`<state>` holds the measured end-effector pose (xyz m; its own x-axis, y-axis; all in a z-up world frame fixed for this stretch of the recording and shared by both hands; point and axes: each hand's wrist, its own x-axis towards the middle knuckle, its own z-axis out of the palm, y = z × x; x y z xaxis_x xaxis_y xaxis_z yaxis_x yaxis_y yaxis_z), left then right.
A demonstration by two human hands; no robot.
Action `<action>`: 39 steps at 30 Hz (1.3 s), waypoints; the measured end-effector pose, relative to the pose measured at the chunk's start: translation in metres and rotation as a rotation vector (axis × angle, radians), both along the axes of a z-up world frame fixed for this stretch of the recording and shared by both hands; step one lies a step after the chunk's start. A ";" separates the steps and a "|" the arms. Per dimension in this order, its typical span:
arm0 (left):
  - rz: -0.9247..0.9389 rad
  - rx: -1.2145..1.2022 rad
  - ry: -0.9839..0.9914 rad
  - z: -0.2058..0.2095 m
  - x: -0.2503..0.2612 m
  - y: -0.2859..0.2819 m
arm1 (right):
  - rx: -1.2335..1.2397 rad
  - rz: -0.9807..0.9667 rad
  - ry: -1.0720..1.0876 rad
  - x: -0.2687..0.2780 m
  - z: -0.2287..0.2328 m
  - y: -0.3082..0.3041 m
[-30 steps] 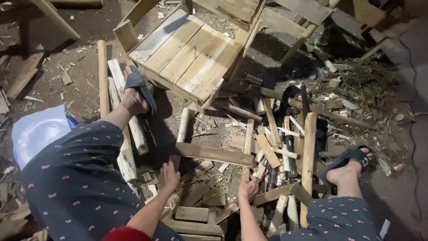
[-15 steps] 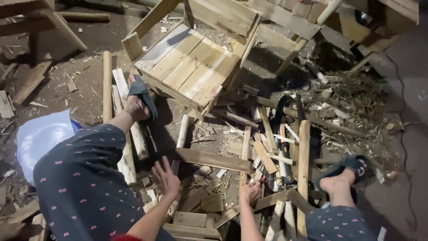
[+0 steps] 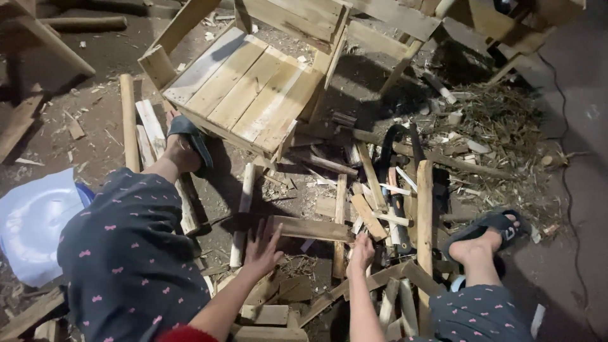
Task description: The person sits on the floor and sands a rectangular wooden plank using a sanding block. They hold the plank with both hands, rubbing the sanding block back and forth along its surface to smooth it.
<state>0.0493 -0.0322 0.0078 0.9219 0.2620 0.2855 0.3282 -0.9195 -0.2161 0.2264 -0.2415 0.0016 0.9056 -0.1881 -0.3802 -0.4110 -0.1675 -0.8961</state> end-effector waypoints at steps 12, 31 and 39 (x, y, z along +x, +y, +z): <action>0.059 -0.459 0.342 0.045 0.004 -0.004 | -0.114 -0.018 0.310 0.054 -0.092 -0.026; 0.038 -0.487 0.316 0.051 0.008 0.001 | 0.179 0.257 0.565 0.046 0.032 0.027; 0.036 -0.502 0.283 0.047 0.007 0.003 | 0.319 0.274 0.709 0.084 -0.058 0.004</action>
